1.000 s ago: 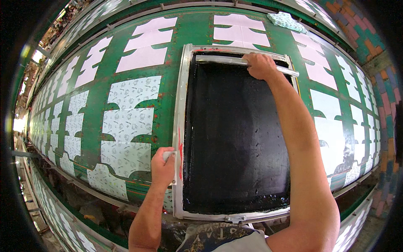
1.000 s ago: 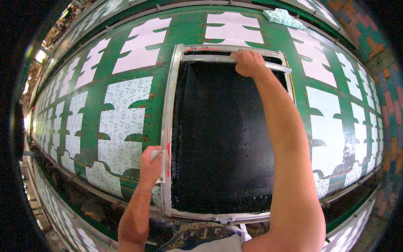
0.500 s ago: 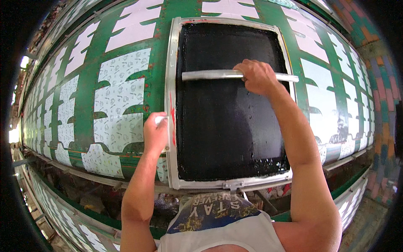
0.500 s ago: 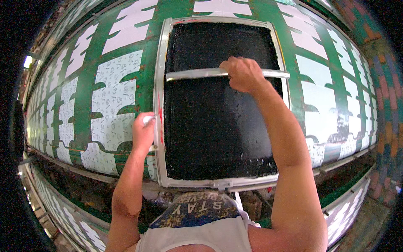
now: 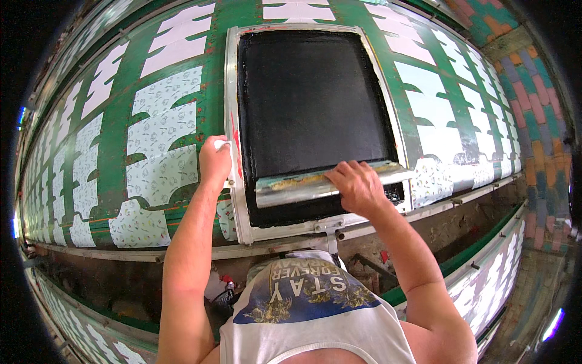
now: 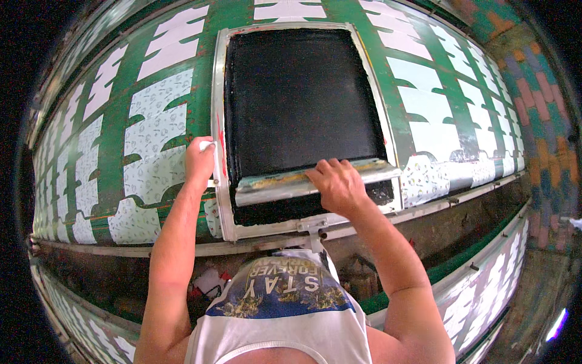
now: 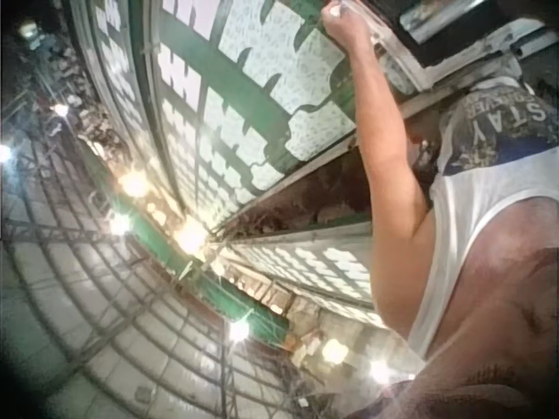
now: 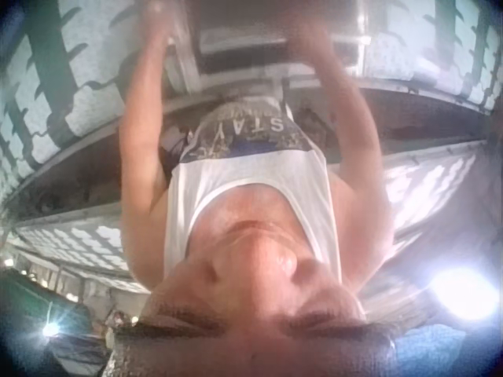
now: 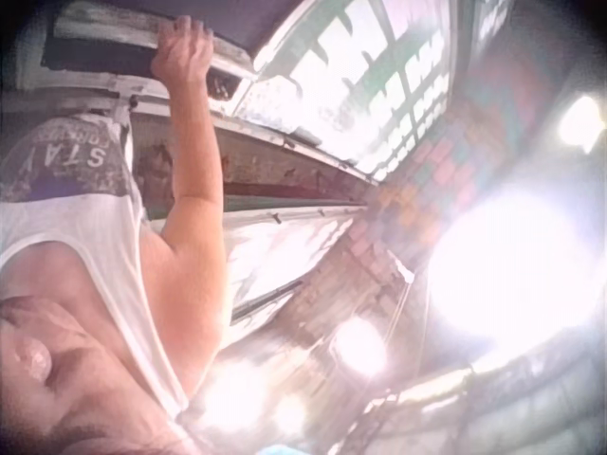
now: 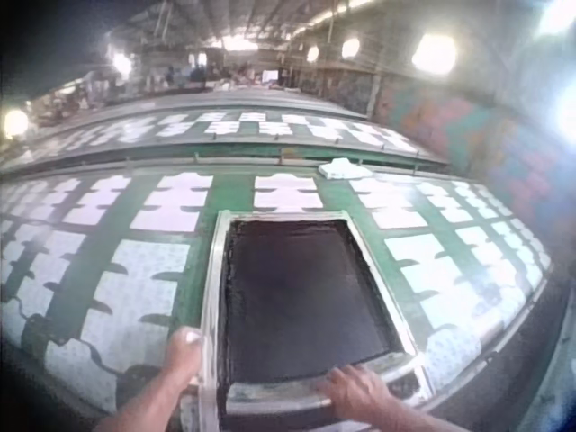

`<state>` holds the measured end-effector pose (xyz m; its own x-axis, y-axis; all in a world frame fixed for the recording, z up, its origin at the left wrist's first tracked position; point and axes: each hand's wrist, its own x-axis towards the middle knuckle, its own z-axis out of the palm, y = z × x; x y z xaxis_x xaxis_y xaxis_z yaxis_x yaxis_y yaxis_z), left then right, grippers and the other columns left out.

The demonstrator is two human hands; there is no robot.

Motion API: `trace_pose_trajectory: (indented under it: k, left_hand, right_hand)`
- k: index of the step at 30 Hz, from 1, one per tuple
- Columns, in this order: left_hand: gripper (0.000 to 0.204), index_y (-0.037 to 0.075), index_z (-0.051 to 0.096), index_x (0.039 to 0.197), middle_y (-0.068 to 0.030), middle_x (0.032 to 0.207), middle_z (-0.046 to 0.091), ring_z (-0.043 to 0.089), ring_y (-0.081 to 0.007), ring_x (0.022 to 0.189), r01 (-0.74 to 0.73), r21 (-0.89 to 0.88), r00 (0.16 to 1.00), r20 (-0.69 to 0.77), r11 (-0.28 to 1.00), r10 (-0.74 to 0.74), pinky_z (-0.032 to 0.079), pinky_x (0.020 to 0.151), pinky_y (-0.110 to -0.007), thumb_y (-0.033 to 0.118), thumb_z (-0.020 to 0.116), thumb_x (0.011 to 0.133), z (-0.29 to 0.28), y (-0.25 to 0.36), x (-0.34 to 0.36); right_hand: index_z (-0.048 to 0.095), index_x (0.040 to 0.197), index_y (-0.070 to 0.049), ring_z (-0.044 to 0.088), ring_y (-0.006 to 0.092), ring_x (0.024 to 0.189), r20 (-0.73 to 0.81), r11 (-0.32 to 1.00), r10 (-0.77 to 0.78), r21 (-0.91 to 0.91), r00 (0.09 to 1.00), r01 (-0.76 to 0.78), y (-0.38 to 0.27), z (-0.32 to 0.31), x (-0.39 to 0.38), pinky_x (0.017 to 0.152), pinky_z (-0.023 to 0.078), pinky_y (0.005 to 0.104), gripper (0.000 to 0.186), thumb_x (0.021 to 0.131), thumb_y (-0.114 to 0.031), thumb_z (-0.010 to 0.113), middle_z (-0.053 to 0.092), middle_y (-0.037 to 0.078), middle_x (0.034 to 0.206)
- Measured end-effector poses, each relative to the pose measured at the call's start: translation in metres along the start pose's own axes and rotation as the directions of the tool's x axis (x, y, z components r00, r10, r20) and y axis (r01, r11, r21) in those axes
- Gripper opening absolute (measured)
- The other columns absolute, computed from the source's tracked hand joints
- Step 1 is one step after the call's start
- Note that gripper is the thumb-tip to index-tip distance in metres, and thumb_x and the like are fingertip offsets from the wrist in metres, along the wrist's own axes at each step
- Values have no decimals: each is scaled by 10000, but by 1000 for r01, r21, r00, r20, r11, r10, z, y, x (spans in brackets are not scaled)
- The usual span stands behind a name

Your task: The person uses a squeegee to spread black ink across a screen printing frame placed over a green surface with white cutout patterns. The person repeatedly pulls the squeegee across the screen to distribute the ink evenly.

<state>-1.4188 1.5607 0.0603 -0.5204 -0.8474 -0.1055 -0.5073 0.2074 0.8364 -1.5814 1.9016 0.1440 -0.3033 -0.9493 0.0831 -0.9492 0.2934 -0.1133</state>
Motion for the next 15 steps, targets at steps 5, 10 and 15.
trace_pose_trajectory:
  k: [5,10,15]
  left_hand:
    - [232,9,741,1185,-224,1121,775,759,-360,1046,-13,-43,1000,11,999,14,568,934,-451,100,680,980,2,-5,4]
    - [243,11,741,1189,-222,1109,777,758,-377,1046,-50,-21,999,-9,999,50,571,938,-456,107,680,975,2,-4,2]
    - [248,8,748,1176,-261,1124,772,752,-406,1087,-96,35,994,-56,995,98,567,957,-465,122,695,963,4,-9,6]
  right_hand:
    - [754,1237,-131,687,292,1065,41,998,55,-5,998,-55,-38,0,-52,950,538,445,456,787,-68,789,715,78,1115]
    - [693,1370,-132,649,295,1179,160,1000,25,5,987,-26,-46,-9,-68,1044,499,442,605,781,-40,795,694,81,1240]
    - [605,1525,-133,575,319,1323,341,998,-36,51,939,20,-39,-20,-77,1137,450,440,802,759,-10,811,622,106,1414]
